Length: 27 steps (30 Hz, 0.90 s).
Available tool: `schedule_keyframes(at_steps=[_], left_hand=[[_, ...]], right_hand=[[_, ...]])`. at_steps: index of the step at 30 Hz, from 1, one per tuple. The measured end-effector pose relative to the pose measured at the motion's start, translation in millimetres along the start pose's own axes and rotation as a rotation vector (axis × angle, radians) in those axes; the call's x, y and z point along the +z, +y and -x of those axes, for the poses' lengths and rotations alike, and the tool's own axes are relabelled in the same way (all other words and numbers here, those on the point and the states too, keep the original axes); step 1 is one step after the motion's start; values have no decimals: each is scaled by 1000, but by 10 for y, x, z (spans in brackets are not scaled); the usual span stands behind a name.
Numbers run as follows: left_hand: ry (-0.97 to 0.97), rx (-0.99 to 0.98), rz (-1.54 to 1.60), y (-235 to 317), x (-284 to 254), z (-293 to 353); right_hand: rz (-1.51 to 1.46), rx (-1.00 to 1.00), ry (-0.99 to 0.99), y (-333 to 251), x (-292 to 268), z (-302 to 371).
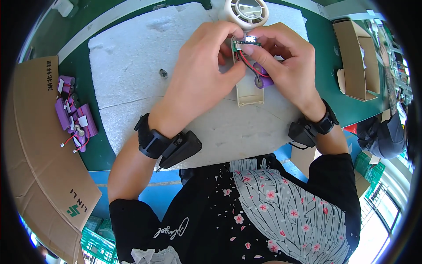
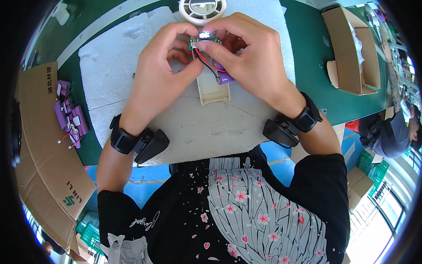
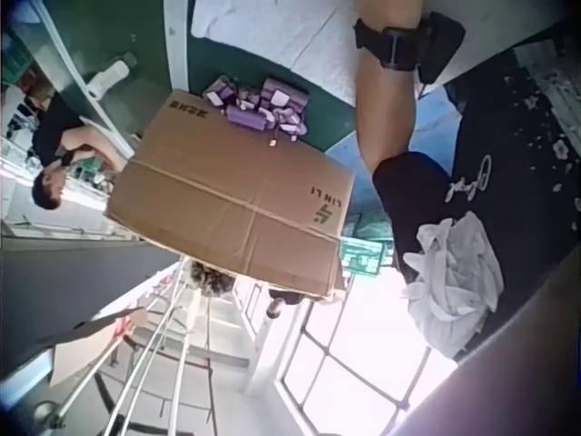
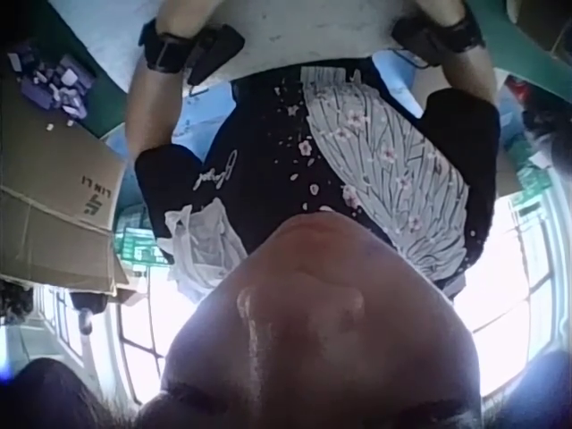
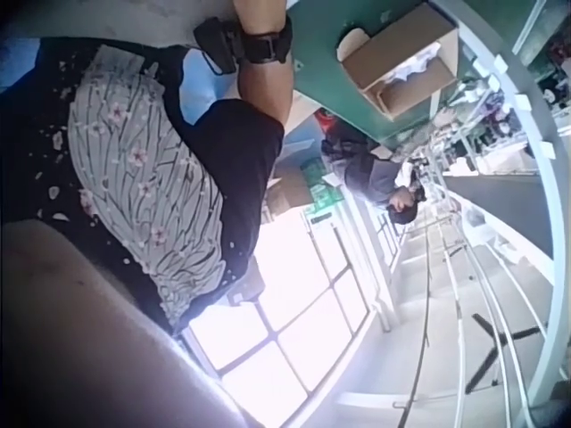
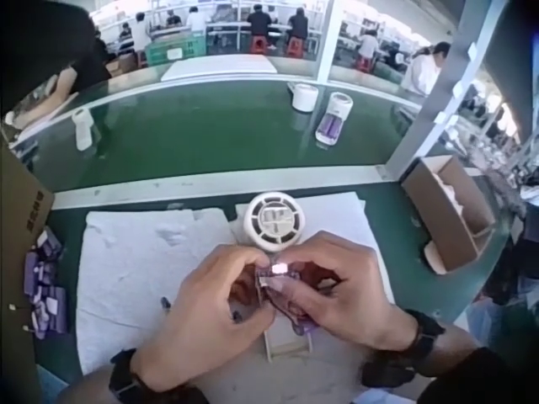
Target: Assemble battery packs into plastic handheld device housings on a production line.
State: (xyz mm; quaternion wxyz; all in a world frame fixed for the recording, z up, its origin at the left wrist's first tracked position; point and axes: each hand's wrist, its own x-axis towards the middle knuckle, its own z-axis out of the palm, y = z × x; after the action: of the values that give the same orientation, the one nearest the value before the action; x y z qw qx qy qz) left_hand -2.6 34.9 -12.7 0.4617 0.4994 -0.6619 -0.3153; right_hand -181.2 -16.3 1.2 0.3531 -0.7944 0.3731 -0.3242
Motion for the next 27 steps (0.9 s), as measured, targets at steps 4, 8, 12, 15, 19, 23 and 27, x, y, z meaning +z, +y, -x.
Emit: schedule_keyframes(at_steps=[4,8,12,15,19,23,27], left_hand=[[-64,-84,11,32,-11,-3],[-93,-98,7,35,-18,0],[-91,-88,21,37,-18,5],[-97,-82,44,39,-32,4],[-108,-83,44,26,-34,3],[-95,-95,23,33,-19,2],[-79,-117,24,41,-1,-3]], right_hand=[[22,6,-9,-24,-11,6],[83,7,-21,-48,-51,11],[120,5,-56,-69,-80,9],[137,-4,-65,-75,-84,9],[160,-12,-96,-86,-113,1],[155,-12,-94,-101,-110,-6],[185,-69,-65,-85,-93,-4]])
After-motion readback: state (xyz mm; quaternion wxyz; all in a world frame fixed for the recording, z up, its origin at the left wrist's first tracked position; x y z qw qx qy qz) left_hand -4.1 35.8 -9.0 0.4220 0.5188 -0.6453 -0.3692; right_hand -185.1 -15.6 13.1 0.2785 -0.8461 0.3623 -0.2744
